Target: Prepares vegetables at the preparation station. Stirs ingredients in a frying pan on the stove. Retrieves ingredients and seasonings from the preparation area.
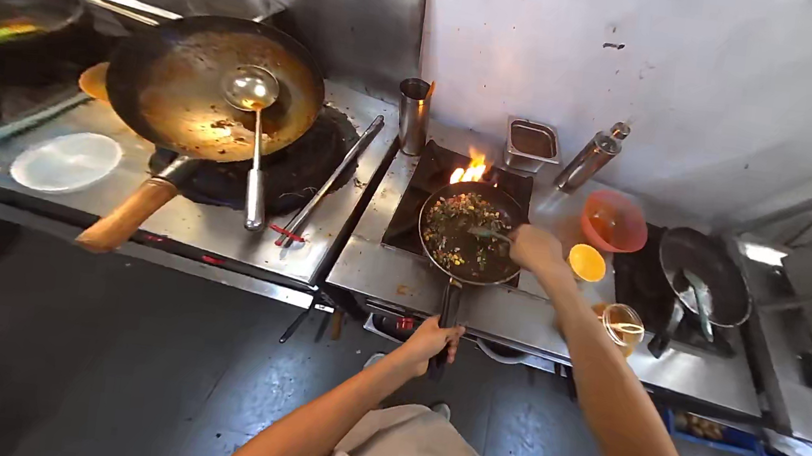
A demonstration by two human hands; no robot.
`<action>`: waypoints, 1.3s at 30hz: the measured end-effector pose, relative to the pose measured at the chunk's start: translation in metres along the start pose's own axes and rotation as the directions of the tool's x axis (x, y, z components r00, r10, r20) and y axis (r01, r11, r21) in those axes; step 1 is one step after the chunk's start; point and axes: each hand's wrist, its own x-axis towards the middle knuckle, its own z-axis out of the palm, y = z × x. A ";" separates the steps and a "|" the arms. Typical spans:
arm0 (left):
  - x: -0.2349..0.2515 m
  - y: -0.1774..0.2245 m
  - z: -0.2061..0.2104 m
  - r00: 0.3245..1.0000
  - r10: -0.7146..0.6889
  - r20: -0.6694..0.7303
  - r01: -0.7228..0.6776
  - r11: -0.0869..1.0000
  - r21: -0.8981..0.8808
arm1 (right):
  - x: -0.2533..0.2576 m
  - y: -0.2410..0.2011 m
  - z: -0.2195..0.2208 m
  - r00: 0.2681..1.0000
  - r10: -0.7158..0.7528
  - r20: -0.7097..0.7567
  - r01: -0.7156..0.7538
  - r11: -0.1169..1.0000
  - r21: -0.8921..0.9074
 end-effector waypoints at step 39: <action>-0.032 -0.053 -0.012 0.999 -0.038 0.030 0.038 0.999 -0.006 | 0.071 -0.037 -0.029 0.936 -0.340 0.088 0.351 0.906 -0.236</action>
